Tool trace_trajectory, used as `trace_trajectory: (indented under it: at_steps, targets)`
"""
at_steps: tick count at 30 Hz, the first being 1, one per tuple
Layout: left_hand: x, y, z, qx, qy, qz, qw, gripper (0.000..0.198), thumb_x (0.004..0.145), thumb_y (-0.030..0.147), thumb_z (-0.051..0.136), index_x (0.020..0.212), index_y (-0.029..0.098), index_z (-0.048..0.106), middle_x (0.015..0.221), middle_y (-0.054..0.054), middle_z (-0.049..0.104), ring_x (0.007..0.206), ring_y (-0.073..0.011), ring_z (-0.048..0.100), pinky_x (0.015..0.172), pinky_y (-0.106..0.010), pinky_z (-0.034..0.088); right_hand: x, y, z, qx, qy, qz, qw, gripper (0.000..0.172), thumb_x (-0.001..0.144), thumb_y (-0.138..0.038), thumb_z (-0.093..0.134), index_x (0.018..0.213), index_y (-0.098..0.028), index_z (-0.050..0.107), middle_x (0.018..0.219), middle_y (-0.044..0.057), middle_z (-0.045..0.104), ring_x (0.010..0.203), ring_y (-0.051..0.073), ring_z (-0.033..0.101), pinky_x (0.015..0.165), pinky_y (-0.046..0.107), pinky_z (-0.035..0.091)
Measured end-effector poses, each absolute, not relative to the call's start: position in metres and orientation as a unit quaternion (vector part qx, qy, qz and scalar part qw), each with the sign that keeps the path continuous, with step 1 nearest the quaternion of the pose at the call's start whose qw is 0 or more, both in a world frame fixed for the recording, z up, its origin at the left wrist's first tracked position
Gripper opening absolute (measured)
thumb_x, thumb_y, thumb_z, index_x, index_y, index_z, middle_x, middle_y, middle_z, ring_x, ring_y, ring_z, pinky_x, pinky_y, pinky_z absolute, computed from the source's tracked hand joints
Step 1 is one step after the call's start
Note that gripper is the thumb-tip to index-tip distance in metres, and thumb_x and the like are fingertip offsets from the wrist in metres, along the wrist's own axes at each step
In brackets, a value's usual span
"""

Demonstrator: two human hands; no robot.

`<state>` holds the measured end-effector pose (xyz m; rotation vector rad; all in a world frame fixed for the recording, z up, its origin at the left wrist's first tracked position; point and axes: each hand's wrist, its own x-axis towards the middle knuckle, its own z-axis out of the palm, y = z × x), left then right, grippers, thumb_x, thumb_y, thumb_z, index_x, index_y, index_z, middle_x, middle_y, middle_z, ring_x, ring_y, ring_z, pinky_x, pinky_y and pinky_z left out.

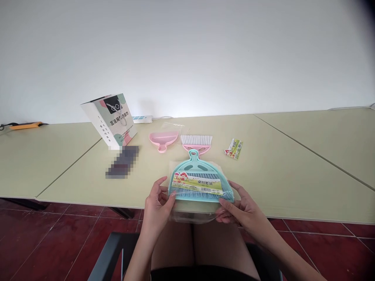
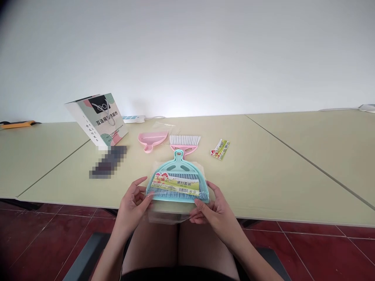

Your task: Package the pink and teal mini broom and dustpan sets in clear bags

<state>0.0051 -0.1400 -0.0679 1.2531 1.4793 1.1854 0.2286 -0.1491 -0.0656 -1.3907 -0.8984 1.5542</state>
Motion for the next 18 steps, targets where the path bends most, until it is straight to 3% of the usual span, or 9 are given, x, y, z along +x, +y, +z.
trace_trajectory:
  at_steps: [4,7,11,13,16,18]
  targets:
    - [0.009,-0.141,-0.069,0.546,0.620,0.458,0.327,0.049,0.075,0.039,0.061,0.118,0.020,0.048,0.071,0.004,0.053,0.048,-0.0094,0.052,0.053,-0.025,0.047,0.229,-0.152,-0.061,-0.588,-0.430,0.545,0.416,0.103,0.065,-0.055,0.068,0.145,-0.022,0.012,0.051,-0.004,0.062,0.047,0.022,0.061,0.047,0.034,0.050]
    - [0.007,-0.142,-0.067,0.587,0.619,0.426,0.302,0.046,0.078,0.040,0.058,0.118,0.020,0.050,0.070,0.003,0.053,0.050,-0.0107,0.051,0.054,-0.026,0.046,0.235,-0.156,-0.062,-0.625,-0.527,0.424,0.390,0.084,0.074,-0.058,0.057,0.143,-0.025,0.022,0.046,-0.007,0.053,0.042,0.017,0.051,0.045,0.030,0.044]
    - [-0.004,-0.150,-0.059,0.648,0.618,0.355,0.268,0.045,0.081,0.043,0.055,0.121,0.024,0.053,0.092,-0.004,0.057,0.061,-0.0121,0.055,0.058,-0.027,0.049,0.253,-0.158,-0.070,-0.649,-0.652,0.231,0.316,0.069,0.076,-0.062,0.053,0.133,-0.024,0.043,0.046,-0.006,0.045,0.042,0.015,0.046,0.049,0.028,0.043]
    - [-0.013,-0.158,-0.053,0.683,0.608,0.323,0.246,0.056,0.079,0.046,0.058,0.131,0.030,0.044,0.114,-0.008,0.054,0.083,-0.0173,0.060,0.066,-0.029,0.052,0.264,-0.158,-0.072,-0.639,-0.689,0.135,0.314,0.065,0.078,-0.062,0.051,0.130,-0.023,0.048,0.054,-0.003,0.051,0.044,0.014,0.048,0.047,0.028,0.043]
    - [-0.025,-0.168,-0.050,0.762,0.562,0.262,0.185,0.087,0.068,0.049,0.070,0.142,0.036,0.026,0.142,-0.010,0.035,0.125,-0.0298,0.043,0.089,-0.040,0.050,0.277,-0.156,-0.071,-0.527,-0.785,0.017,0.326,0.068,0.075,-0.061,0.057,0.131,-0.024,0.047,0.086,0.007,0.064,0.072,0.020,0.062,0.061,0.030,0.050]
    - [-0.029,-0.170,-0.055,0.814,0.521,0.216,0.139,0.097,0.064,0.045,0.075,0.144,0.037,0.020,0.150,-0.009,0.027,0.135,-0.0340,0.030,0.100,-0.049,0.040,0.280,-0.153,-0.072,-0.421,-0.856,-0.030,0.300,0.076,0.070,-0.061,0.063,0.134,-0.024,0.045,0.112,0.011,0.062,0.101,0.026,0.060,0.081,0.038,0.050]
